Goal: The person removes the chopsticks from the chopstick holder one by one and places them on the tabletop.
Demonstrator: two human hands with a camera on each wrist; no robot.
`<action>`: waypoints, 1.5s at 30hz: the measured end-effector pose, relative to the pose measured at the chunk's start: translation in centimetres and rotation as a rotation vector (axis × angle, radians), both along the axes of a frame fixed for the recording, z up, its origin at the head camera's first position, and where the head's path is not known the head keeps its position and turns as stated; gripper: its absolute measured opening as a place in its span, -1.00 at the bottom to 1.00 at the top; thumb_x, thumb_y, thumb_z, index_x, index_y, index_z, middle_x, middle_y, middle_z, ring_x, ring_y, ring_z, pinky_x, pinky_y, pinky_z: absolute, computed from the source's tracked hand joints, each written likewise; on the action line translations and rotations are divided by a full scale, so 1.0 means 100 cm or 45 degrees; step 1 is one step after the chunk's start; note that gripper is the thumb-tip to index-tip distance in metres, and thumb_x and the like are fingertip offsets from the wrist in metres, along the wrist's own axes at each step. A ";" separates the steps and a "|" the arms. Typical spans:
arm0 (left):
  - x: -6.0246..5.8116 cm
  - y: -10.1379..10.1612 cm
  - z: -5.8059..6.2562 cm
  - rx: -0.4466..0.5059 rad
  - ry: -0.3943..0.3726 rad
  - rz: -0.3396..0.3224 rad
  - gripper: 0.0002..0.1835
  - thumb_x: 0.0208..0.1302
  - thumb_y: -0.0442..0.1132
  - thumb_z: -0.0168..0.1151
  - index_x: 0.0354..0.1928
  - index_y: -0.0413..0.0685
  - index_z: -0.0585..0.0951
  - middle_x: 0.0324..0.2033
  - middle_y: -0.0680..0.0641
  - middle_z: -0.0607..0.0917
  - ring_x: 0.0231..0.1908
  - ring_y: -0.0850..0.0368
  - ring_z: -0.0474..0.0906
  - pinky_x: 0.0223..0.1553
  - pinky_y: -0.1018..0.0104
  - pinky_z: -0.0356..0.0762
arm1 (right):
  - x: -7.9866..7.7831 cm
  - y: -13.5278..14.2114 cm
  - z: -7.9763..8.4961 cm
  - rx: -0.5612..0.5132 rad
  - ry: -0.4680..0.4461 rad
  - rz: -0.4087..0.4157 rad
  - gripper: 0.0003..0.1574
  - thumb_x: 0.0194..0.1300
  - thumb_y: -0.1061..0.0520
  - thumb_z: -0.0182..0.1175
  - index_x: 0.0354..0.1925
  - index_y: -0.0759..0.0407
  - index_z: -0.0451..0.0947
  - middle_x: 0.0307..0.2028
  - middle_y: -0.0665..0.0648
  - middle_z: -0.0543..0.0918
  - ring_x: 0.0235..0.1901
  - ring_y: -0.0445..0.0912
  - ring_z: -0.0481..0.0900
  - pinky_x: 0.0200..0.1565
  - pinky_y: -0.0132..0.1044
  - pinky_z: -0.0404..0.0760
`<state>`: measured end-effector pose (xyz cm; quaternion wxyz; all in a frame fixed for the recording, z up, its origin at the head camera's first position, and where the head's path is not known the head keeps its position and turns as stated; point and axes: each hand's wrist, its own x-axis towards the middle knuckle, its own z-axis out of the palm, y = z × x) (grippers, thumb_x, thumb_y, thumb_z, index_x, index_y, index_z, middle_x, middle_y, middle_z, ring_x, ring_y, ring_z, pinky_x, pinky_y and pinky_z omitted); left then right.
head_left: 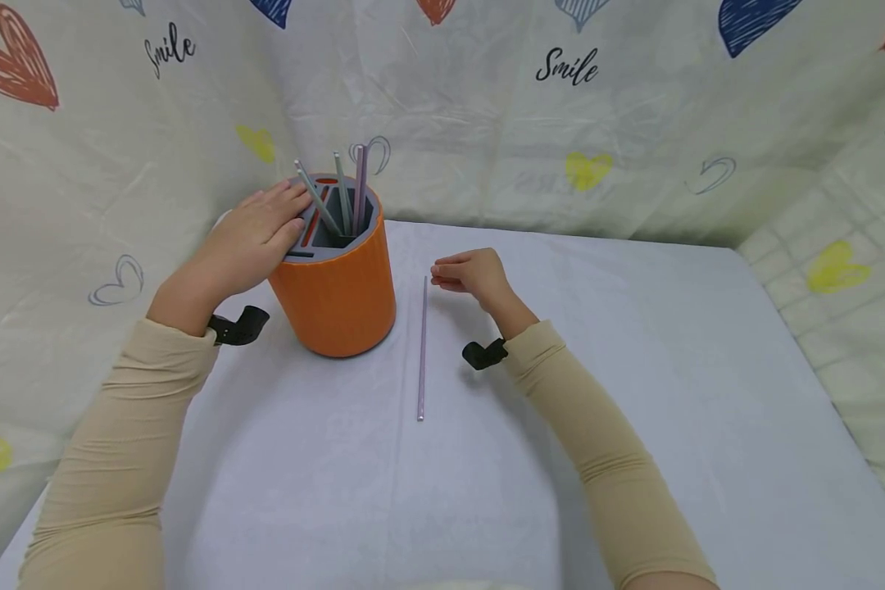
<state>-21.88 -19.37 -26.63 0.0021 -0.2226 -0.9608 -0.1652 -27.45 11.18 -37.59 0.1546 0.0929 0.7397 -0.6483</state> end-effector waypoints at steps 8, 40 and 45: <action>0.001 -0.001 0.001 0.012 0.009 0.007 -0.41 0.58 -0.10 -0.31 0.50 -0.27 0.18 0.53 -0.28 0.14 0.57 -0.20 -0.11 0.59 -0.09 -0.20 | 0.005 -0.009 0.044 -0.008 0.189 0.050 -0.61 0.24 0.18 0.38 0.04 0.27 0.69 -0.05 0.27 0.76 -0.09 -0.05 0.78 0.01 -0.29 0.73; 0.002 0.000 0.006 -0.013 0.005 0.003 -0.41 0.58 -0.09 -0.32 0.52 -0.23 0.15 0.54 -0.24 0.11 0.58 -0.18 -0.12 0.59 -0.09 -0.21 | 0.025 -0.065 0.123 -0.209 0.631 0.183 -0.65 0.18 0.19 0.43 -0.05 0.26 0.74 -0.14 0.21 0.80 -0.11 -0.11 0.78 0.00 -0.32 0.73; 0.002 -0.001 0.004 -0.007 -0.002 -0.002 -0.41 0.58 -0.09 -0.32 0.52 -0.23 0.16 0.54 -0.25 0.12 0.58 -0.19 -0.12 0.59 -0.10 -0.21 | 0.024 -0.070 0.122 -0.169 0.613 0.169 -0.69 0.21 0.20 0.40 -0.07 0.29 0.74 -0.15 0.24 0.79 -0.13 -0.10 0.79 -0.04 -0.30 0.75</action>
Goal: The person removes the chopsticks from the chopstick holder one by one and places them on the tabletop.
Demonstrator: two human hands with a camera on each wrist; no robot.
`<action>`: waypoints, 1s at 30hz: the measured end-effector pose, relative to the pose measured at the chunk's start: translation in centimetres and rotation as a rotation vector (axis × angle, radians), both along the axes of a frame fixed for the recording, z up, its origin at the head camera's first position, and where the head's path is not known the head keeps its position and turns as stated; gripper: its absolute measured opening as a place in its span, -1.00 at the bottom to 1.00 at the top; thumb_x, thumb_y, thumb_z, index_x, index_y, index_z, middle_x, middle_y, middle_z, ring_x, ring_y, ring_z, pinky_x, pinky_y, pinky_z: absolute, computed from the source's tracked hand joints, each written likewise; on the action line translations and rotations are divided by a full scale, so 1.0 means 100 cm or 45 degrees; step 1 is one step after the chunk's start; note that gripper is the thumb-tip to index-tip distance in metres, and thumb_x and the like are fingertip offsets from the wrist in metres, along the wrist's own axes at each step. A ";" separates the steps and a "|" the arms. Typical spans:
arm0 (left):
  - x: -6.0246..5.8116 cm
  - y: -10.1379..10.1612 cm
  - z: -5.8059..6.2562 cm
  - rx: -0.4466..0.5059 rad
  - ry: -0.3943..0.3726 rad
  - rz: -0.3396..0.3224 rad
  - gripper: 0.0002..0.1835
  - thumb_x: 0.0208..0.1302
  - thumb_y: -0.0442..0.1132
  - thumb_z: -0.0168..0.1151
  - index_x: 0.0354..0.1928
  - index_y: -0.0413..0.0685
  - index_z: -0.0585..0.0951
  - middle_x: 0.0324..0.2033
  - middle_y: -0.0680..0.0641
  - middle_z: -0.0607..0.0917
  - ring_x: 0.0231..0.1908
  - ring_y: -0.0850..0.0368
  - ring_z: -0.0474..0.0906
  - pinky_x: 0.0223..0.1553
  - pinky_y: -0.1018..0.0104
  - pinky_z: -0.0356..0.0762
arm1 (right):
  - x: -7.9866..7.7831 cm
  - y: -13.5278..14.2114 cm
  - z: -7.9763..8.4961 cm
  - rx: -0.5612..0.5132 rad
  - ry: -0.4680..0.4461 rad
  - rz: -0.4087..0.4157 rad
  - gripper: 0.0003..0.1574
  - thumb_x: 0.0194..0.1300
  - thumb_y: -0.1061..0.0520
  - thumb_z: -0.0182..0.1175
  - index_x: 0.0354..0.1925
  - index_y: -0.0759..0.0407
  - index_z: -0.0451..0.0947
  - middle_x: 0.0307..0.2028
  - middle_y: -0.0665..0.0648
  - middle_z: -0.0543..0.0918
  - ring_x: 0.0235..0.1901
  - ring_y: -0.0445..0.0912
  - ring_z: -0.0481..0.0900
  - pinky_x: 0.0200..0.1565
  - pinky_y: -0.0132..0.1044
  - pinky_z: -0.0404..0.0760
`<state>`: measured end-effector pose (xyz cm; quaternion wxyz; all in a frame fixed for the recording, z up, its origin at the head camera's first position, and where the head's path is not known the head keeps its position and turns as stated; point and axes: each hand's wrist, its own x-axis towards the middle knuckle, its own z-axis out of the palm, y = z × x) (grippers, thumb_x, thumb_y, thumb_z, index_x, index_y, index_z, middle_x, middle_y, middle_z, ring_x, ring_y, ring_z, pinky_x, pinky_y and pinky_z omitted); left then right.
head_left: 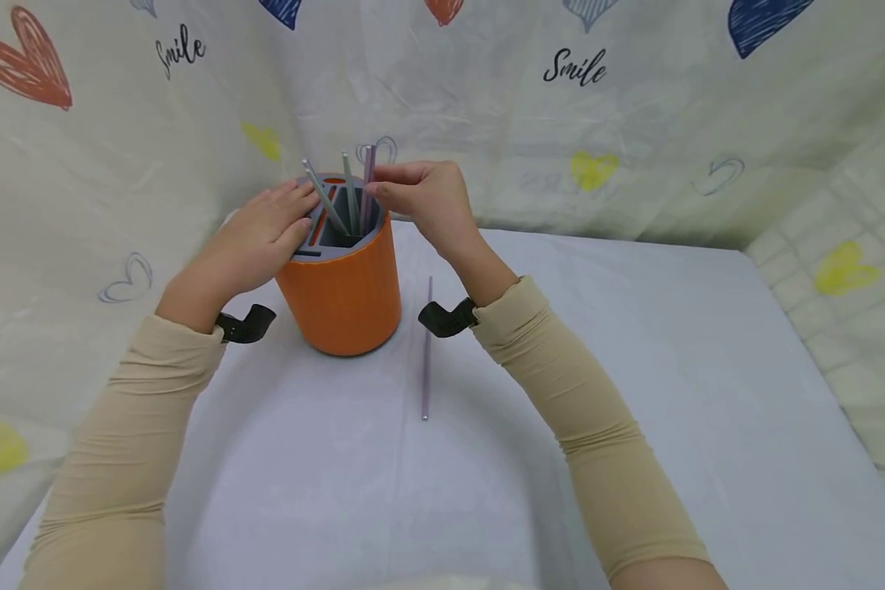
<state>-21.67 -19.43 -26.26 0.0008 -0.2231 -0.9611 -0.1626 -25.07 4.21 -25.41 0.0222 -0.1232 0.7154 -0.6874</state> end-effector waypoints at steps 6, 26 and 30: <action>-0.001 0.001 0.000 0.005 0.006 0.007 -0.41 0.58 -0.10 -0.32 0.51 -0.25 0.16 0.54 -0.27 0.12 0.58 -0.20 -0.13 0.59 -0.10 -0.20 | -0.001 -0.002 0.006 -0.022 -0.010 -0.008 -0.70 0.21 0.21 0.40 -0.09 0.33 0.74 -0.15 0.25 0.79 -0.16 -0.08 0.80 -0.07 -0.31 0.76; 0.000 0.001 -0.004 -0.001 0.014 -0.001 -0.41 0.58 -0.09 -0.33 0.52 -0.23 0.15 0.54 -0.25 0.11 0.57 -0.19 -0.12 0.59 -0.11 -0.20 | 0.021 0.012 0.069 -0.288 0.374 -0.105 -0.72 0.15 0.36 0.39 -0.14 0.49 0.71 -0.38 0.17 0.79 -0.31 -0.10 0.79 -0.06 -0.29 0.75; -0.001 0.001 -0.005 0.003 0.012 0.000 -0.41 0.58 -0.09 -0.33 0.52 -0.23 0.15 0.54 -0.26 0.12 0.57 -0.20 -0.12 0.59 -0.11 -0.20 | 0.026 0.016 0.077 -0.341 0.441 -0.126 -0.71 0.16 0.40 0.36 -0.11 0.53 0.68 -0.35 0.21 0.80 -0.27 -0.08 0.80 -0.03 -0.28 0.75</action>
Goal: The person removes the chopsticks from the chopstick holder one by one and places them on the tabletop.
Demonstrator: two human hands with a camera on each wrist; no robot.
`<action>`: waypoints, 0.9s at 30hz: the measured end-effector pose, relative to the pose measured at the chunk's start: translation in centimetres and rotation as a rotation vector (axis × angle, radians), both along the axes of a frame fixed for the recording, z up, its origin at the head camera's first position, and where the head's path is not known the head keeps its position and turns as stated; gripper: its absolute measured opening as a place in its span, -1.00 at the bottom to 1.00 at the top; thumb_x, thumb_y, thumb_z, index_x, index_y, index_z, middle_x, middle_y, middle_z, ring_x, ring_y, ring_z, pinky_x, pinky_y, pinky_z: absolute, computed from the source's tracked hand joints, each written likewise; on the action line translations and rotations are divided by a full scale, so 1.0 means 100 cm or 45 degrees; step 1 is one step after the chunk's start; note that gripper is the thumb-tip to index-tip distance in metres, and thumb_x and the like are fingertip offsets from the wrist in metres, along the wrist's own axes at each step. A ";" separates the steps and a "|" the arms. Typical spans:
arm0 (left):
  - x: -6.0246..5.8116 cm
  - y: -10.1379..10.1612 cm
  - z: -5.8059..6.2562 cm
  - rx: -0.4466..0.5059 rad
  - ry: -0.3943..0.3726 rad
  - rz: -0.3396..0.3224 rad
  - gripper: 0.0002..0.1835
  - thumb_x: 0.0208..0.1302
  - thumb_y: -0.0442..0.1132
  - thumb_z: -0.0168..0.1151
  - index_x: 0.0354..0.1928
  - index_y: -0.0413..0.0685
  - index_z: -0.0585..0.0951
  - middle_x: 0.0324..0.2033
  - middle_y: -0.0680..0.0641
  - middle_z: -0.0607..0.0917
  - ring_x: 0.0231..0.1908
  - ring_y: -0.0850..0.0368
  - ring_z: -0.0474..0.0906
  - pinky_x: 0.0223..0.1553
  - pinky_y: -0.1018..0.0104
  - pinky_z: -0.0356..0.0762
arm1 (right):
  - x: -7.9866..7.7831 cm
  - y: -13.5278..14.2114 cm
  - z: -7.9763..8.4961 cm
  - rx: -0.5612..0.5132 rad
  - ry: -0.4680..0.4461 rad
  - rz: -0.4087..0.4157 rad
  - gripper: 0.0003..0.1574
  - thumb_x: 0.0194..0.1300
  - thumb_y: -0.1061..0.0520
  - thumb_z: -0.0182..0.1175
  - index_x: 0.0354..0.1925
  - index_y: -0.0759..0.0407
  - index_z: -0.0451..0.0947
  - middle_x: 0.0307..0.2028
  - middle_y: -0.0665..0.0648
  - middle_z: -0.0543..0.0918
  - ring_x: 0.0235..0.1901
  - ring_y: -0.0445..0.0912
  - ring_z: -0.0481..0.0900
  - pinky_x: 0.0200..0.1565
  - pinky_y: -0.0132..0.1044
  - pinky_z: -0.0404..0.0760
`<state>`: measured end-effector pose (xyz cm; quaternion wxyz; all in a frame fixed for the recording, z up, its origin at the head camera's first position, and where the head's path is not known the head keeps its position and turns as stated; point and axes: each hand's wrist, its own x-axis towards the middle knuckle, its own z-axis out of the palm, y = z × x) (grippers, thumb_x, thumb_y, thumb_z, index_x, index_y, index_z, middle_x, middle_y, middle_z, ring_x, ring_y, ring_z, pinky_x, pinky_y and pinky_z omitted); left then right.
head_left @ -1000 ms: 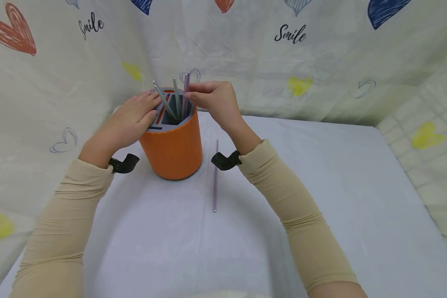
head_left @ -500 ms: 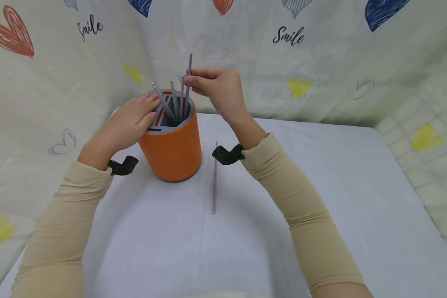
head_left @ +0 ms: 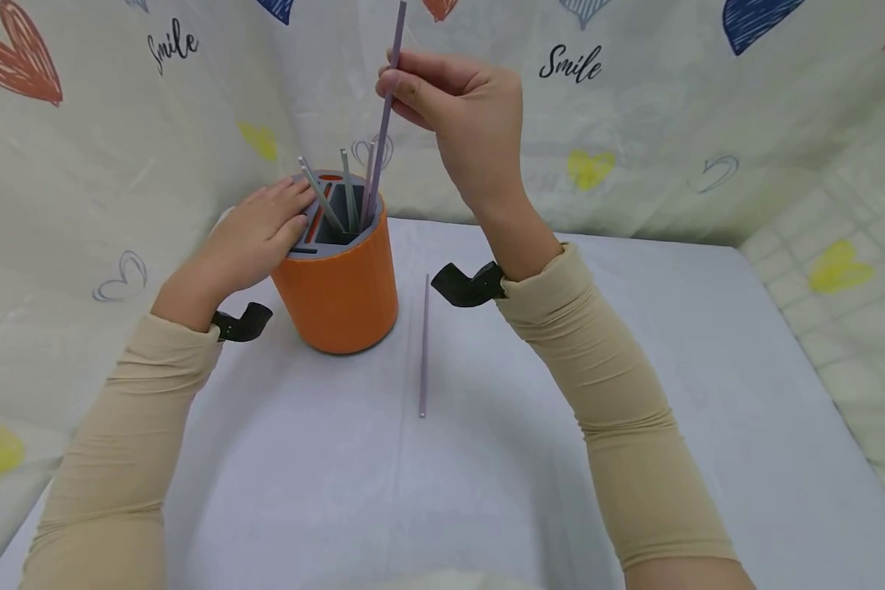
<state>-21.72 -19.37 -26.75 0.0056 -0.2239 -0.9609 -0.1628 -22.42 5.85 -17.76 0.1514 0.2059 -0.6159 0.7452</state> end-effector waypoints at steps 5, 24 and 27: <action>-0.001 -0.002 0.005 -0.009 0.006 -0.002 -0.41 0.58 -0.10 -0.32 0.52 -0.23 0.15 0.54 -0.25 0.11 0.57 -0.20 -0.13 0.59 -0.11 -0.20 | 0.006 0.006 0.008 -0.076 0.099 -0.017 -0.70 0.17 0.42 0.34 -0.10 0.55 0.66 -0.37 0.18 0.80 -0.27 -0.07 0.80 -0.01 -0.24 0.74; 0.002 0.001 0.003 -0.003 0.010 0.002 -0.42 0.58 -0.11 -0.31 0.51 -0.24 0.17 0.53 -0.25 0.13 0.57 -0.20 -0.10 0.58 -0.13 -0.18 | 0.013 0.057 0.025 -0.298 0.012 -0.084 -0.78 0.09 0.41 0.41 -0.22 0.47 0.72 -0.45 0.21 0.77 -0.36 0.00 0.79 -0.07 -0.22 0.75; 0.002 0.001 0.002 -0.007 0.009 0.002 -0.42 0.58 -0.10 -0.32 0.51 -0.24 0.17 0.54 -0.25 0.13 0.57 -0.20 -0.10 0.58 -0.13 -0.17 | 0.010 0.066 0.020 -0.287 -0.002 -0.081 -0.77 0.07 0.40 0.42 -0.23 0.48 0.73 -0.45 0.23 0.77 -0.37 0.02 0.79 -0.09 -0.21 0.76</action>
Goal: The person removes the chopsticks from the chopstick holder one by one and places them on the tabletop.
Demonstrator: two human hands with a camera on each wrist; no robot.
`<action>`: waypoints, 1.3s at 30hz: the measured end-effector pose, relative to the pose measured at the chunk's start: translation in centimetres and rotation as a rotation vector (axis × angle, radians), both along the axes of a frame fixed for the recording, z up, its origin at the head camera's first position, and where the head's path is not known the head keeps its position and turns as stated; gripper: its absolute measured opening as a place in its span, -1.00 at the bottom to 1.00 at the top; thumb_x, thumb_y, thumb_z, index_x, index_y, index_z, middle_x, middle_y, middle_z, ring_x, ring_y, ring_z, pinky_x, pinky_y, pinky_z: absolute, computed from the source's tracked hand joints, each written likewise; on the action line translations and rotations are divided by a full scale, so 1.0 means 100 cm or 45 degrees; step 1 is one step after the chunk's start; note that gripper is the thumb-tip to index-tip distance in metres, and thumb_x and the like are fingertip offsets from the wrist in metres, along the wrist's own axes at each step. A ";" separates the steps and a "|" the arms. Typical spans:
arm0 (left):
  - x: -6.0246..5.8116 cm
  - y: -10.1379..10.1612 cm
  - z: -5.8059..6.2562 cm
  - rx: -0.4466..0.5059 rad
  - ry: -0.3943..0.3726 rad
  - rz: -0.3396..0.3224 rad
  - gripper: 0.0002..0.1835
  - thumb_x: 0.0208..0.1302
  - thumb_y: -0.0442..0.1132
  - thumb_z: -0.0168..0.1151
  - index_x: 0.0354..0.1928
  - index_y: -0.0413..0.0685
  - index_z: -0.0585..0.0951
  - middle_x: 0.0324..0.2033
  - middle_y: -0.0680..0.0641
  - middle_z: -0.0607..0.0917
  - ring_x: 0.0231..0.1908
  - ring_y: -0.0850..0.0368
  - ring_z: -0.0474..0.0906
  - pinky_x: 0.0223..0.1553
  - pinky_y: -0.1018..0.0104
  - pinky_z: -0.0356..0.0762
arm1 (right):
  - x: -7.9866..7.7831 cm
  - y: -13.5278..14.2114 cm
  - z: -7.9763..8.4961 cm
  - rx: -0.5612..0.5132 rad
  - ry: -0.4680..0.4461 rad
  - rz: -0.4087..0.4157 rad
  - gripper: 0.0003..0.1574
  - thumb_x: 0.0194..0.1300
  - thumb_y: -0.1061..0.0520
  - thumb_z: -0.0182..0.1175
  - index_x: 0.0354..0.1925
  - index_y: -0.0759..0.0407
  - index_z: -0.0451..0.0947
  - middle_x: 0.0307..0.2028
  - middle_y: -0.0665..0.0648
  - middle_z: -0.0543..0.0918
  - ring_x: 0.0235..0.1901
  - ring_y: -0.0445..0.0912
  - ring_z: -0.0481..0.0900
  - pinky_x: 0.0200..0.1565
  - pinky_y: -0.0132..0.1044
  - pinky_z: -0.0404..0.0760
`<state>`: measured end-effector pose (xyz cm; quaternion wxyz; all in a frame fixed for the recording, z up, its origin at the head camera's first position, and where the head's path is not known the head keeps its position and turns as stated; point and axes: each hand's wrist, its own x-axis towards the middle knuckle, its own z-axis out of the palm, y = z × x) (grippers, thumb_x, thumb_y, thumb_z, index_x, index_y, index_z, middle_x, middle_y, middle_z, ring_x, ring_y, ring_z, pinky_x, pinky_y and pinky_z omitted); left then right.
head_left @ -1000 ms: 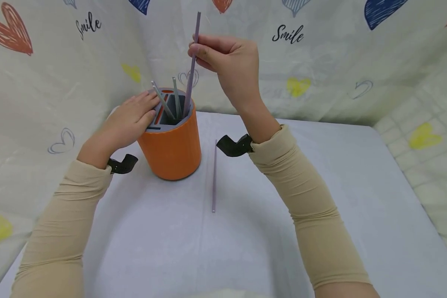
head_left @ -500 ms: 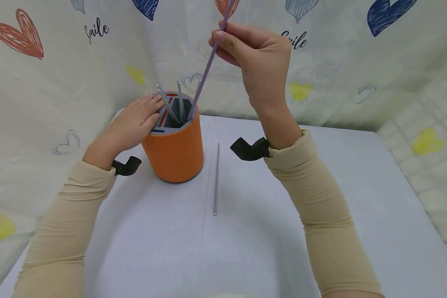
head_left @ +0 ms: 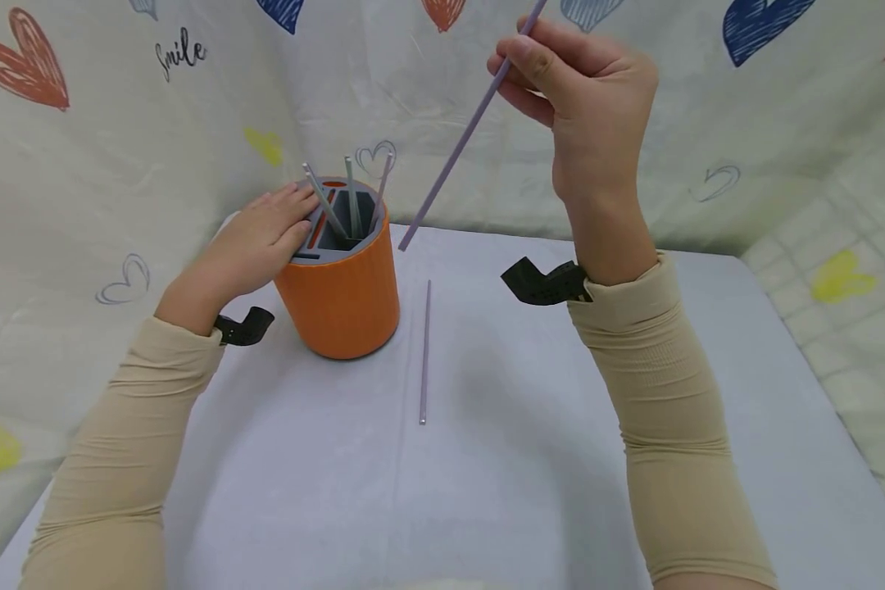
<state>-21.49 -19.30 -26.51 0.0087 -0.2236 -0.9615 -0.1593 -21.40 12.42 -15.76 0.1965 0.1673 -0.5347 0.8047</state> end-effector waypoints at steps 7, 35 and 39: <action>0.001 0.000 0.001 0.004 -0.005 -0.003 -0.42 0.58 -0.11 -0.32 0.51 -0.25 0.17 0.53 -0.26 0.13 0.57 -0.21 -0.11 0.58 -0.12 -0.18 | -0.010 0.016 -0.025 0.045 -0.179 0.023 -0.77 0.02 0.37 0.47 -0.28 0.45 0.74 -0.45 0.24 0.78 -0.41 0.03 0.80 -0.13 -0.20 0.77; 0.000 0.001 0.000 -0.002 -0.021 0.011 -0.41 0.59 -0.08 -0.32 0.52 -0.21 0.15 0.54 -0.23 0.11 0.58 -0.19 -0.12 0.59 -0.11 -0.20 | -0.041 0.043 -0.130 0.387 -0.851 0.231 -0.91 0.21 0.29 0.37 -0.27 0.26 0.77 -0.47 0.09 0.79 -0.39 -0.12 0.79 -0.21 -0.35 0.77; 0.001 0.000 0.000 0.003 -0.019 0.014 -0.41 0.59 -0.08 -0.32 0.52 -0.21 0.16 0.54 -0.24 0.12 0.58 -0.18 -0.12 0.59 -0.11 -0.21 | -0.044 0.043 -0.145 0.393 -0.907 0.264 -0.91 0.23 0.32 0.34 -0.26 0.28 0.75 -0.46 0.11 0.79 -0.38 -0.12 0.80 -0.22 -0.36 0.77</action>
